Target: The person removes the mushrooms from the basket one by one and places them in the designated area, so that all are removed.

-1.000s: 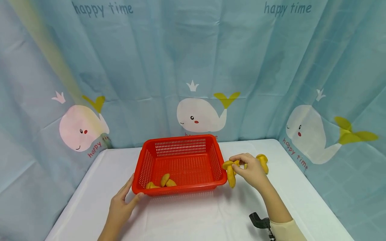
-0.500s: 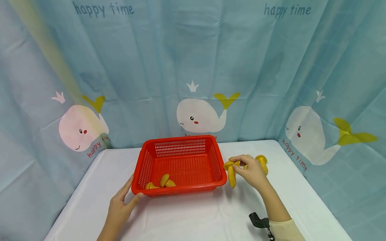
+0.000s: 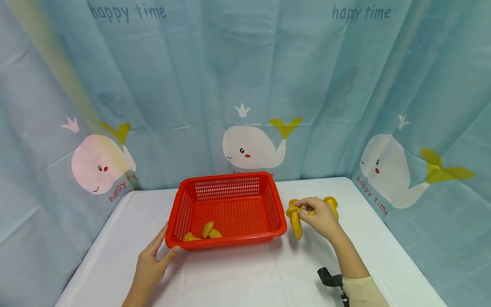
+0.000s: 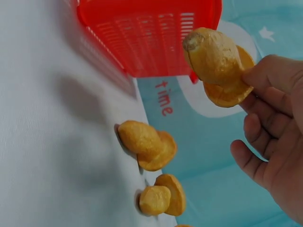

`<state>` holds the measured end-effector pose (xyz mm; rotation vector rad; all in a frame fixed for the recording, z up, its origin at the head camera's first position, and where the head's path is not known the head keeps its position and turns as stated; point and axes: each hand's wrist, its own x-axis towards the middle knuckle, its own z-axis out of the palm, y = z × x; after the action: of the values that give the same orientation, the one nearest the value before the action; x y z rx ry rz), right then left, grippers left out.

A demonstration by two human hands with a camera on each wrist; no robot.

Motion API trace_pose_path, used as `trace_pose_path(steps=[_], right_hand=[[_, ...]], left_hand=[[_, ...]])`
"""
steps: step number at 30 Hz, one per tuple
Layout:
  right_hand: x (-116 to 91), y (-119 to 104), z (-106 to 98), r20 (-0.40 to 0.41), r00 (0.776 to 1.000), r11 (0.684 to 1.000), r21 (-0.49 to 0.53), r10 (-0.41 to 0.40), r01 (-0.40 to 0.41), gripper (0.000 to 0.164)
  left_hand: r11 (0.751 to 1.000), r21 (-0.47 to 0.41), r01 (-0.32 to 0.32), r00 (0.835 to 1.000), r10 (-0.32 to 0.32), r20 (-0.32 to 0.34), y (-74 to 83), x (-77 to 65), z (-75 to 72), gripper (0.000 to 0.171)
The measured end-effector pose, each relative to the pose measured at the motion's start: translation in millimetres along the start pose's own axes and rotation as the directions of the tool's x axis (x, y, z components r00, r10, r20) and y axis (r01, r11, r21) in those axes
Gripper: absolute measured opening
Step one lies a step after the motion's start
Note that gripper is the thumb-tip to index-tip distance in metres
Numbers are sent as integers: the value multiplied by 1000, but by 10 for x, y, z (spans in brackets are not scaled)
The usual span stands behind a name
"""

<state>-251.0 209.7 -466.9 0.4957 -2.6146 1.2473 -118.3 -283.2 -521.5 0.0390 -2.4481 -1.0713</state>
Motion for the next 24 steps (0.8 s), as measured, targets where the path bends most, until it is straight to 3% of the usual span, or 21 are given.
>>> trace_pose_path(steps=[9, 18, 24], right_hand=[[6, 117, -6, 18, 1000, 1000, -22, 3, -2, 17], [26, 280, 44, 48, 999, 1000, 22, 14, -15, 17], [21, 359, 62, 98, 992, 997, 3, 77, -77, 18]], left_hand=[[1000, 5, 7, 1000, -7, 5, -4, 0, 2, 86], [1000, 14, 10, 1000, -10, 10, -2, 7, -5, 86], [1000, 7, 6, 1000, -6, 6, -13, 6, 1, 87]])
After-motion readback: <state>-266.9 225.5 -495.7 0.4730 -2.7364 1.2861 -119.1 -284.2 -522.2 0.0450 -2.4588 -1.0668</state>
